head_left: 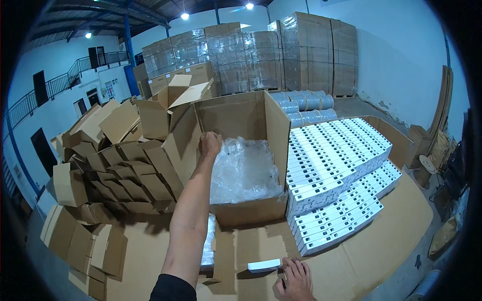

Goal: Packaging white product boxes into plastic bags and larger cardboard boxes.

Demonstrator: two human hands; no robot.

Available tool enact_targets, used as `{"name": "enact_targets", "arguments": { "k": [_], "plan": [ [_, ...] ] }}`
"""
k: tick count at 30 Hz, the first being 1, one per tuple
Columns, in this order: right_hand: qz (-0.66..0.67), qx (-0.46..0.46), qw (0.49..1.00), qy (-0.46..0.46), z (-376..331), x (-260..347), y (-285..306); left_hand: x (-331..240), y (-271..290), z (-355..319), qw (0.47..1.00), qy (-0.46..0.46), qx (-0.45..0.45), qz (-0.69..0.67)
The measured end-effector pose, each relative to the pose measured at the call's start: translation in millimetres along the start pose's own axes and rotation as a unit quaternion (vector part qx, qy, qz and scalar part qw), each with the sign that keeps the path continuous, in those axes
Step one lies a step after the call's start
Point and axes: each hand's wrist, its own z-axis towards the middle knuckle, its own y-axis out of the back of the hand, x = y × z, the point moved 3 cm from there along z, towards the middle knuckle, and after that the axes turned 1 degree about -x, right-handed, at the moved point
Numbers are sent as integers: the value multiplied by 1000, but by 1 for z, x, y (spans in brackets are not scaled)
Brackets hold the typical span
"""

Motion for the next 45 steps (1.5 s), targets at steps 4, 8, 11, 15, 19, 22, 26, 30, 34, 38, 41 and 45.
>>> {"name": "enact_targets", "arguments": {
  "k": [4,8,11,15,19,22,26,30,34,38,41,45],
  "plan": [
    [21,5,1000,0,3,2,3,0,37,-3,978,-97,-147,-115],
    [14,-7,1000,-1,-2,-3,-3,-19,57,-8,966,-158,-173,-114],
    [-6,9,1000,12,-5,-5,-8,-20,56,-4,958,-130,-215,-138],
    [6,5,1000,-4,-5,-4,-8,-8,52,12,942,-55,-182,-277],
    [21,40,999,-8,-1,-1,6,-32,62,3,916,-54,-161,-363],
    [25,41,999,-1,-3,0,7,-41,79,-3,843,2,-120,-524],
    [33,27,999,-13,-2,-6,2,-79,113,-59,739,41,-42,-671],
    [50,6,999,12,1,-8,4,-104,161,-157,646,49,66,-759],
    [182,3,983,-35,-4,-30,-7,-113,195,-282,633,102,110,-760],
    [417,7,892,-174,-16,-32,2,-89,199,-405,721,101,179,-662],
    [675,47,700,-227,-33,4,25,-67,192,-470,733,118,201,-639],
    [589,17,796,-137,-51,50,21,-65,190,-515,702,174,254,-642]
  ]
}}
